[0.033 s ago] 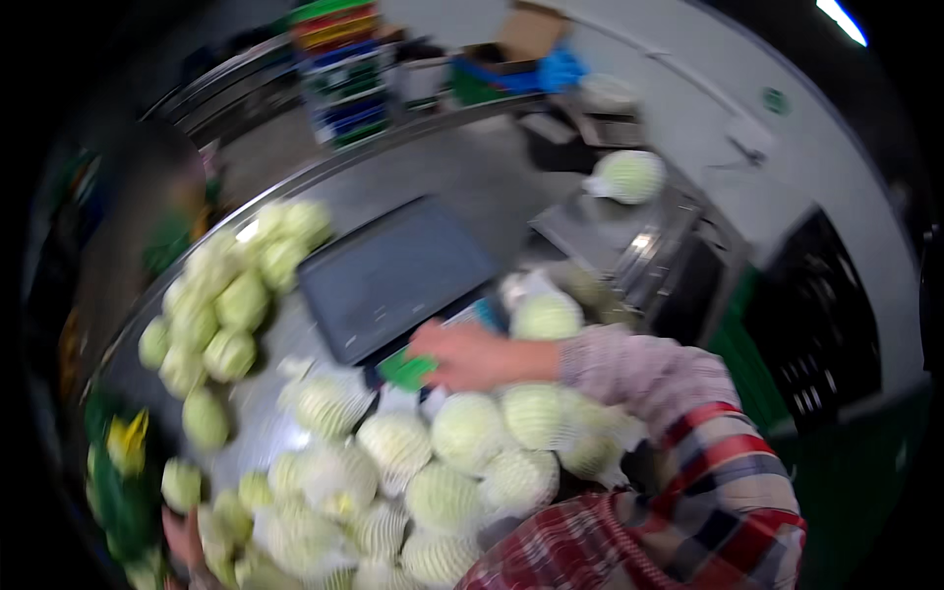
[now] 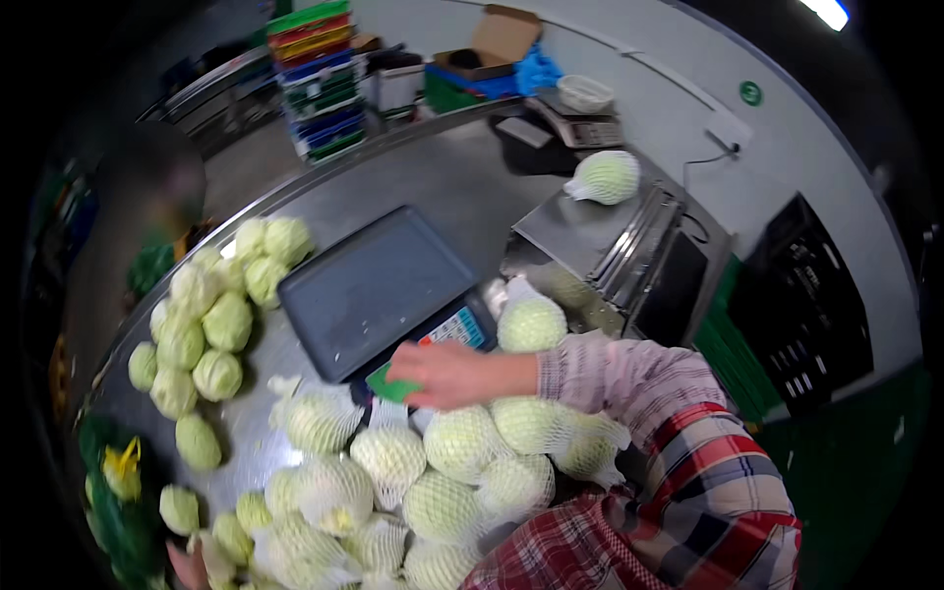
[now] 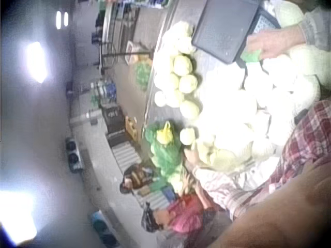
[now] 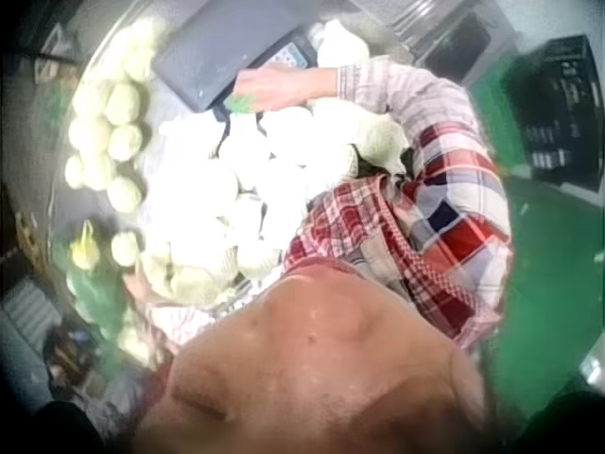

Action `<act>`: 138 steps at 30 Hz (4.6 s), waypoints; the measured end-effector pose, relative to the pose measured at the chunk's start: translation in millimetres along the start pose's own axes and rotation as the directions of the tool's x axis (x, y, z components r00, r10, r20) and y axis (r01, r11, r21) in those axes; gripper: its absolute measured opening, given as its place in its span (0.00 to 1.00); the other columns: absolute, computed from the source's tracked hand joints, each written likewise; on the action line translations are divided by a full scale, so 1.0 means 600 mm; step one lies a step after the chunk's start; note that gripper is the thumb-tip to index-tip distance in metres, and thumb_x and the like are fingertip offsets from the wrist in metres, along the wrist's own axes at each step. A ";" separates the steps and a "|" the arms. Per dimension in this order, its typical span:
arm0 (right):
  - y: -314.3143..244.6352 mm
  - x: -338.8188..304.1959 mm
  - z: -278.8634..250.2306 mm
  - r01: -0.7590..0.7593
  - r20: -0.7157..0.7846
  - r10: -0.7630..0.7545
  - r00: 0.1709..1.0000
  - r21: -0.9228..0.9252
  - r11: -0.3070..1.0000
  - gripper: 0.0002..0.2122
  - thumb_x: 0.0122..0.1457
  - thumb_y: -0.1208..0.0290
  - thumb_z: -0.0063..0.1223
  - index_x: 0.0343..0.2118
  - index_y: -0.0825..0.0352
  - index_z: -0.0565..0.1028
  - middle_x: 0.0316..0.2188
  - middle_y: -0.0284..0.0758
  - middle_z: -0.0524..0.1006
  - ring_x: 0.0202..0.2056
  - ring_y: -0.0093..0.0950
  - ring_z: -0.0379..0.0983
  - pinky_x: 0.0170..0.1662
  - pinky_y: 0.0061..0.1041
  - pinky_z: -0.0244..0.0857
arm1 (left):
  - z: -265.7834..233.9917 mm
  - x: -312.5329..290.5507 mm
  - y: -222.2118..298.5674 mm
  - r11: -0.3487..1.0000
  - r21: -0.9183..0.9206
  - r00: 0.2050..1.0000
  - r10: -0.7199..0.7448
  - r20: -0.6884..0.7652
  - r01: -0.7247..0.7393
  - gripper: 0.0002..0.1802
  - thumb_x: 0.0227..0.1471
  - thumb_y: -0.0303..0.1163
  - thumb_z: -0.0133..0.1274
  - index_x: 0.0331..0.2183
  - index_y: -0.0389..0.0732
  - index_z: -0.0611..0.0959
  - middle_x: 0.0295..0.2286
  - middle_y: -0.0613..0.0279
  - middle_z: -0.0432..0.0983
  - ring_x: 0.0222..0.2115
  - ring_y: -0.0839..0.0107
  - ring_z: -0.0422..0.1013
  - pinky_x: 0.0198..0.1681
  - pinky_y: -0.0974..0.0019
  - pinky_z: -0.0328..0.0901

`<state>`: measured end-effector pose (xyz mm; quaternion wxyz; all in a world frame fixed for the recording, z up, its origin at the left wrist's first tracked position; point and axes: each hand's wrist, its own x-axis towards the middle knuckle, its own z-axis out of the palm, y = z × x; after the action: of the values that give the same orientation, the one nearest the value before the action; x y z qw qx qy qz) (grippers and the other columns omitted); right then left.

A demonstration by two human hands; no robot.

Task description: The person places individual cabbages into mesh nets by hand, weighs some of the cabbages on a digital scale, and piles the netted cabbages onto a metal table.

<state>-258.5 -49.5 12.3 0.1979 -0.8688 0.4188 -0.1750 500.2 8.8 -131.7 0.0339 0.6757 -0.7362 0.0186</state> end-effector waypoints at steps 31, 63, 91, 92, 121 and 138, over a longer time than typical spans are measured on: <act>-0.251 0.057 0.160 -0.373 0.395 0.014 0.919 0.878 -0.299 0.30 0.55 0.56 0.53 0.56 0.68 0.59 0.51 0.37 0.67 0.51 0.32 0.65 0.55 0.34 0.60 | -0.257 -0.110 0.759 0.304 -0.937 0.829 -0.469 -0.305 -0.172 0.42 0.33 0.38 0.67 0.50 0.33 0.68 0.42 0.51 0.71 0.44 0.60 0.68 0.48 0.63 0.62; -0.210 -0.191 0.164 0.298 -0.041 -0.306 0.951 0.384 0.874 0.18 0.47 0.71 0.60 0.42 0.66 0.71 0.41 0.39 0.73 0.31 0.32 0.74 0.31 0.26 0.69 | 0.240 -0.842 0.561 0.538 0.141 0.532 -0.843 0.080 0.831 0.04 0.38 0.24 0.51 0.23 0.41 0.74 0.26 0.55 0.72 0.30 0.54 0.71 0.32 0.54 0.66; -0.251 -0.061 0.090 -0.022 -0.017 0.077 0.997 0.874 0.485 0.09 0.56 0.69 0.53 0.34 0.69 0.78 0.24 0.31 0.74 0.20 0.17 0.67 0.22 0.15 0.61 | -0.269 -0.146 0.875 -0.151 -0.980 0.900 -0.433 -0.051 -0.129 0.02 0.52 0.25 0.52 0.29 0.38 0.77 0.25 0.72 0.73 0.26 0.86 0.65 0.31 0.79 0.60; -0.241 -0.066 0.105 0.131 -0.221 0.075 0.972 0.783 0.608 0.08 0.55 0.70 0.54 0.32 0.69 0.79 0.26 0.31 0.74 0.22 0.17 0.68 0.25 0.16 0.62 | -0.264 -0.140 0.877 -0.139 -0.984 0.909 -0.414 -0.048 -0.115 0.03 0.52 0.26 0.52 0.28 0.37 0.77 0.25 0.71 0.73 0.26 0.85 0.66 0.32 0.78 0.60; -0.152 -0.086 0.072 0.107 -0.186 0.250 0.950 0.949 0.297 0.06 0.60 0.78 0.45 0.39 0.72 0.72 0.33 0.31 0.75 0.35 0.17 0.71 0.40 0.14 0.65 | -0.248 -0.043 0.999 0.447 -0.839 0.812 -0.334 -0.478 -0.309 0.12 0.54 0.25 0.50 0.40 0.33 0.80 0.27 0.65 0.72 0.28 0.81 0.66 0.32 0.79 0.60; -0.026 -0.108 0.030 -0.075 0.080 0.009 0.997 0.964 -0.254 0.14 0.48 0.78 0.54 0.40 0.70 0.73 0.34 0.32 0.77 0.34 0.19 0.72 0.39 0.19 0.66 | -0.158 0.009 0.976 -0.448 -0.751 0.867 0.362 0.343 0.484 0.15 0.57 0.38 0.46 0.38 0.36 0.78 0.31 0.64 0.77 0.29 0.76 0.72 0.32 0.72 0.67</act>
<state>-277.8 14.4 -4.4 0.8227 -0.3632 0.1430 -0.4132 -81.5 60.7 -26.2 0.4065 0.3368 -0.3199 -0.7868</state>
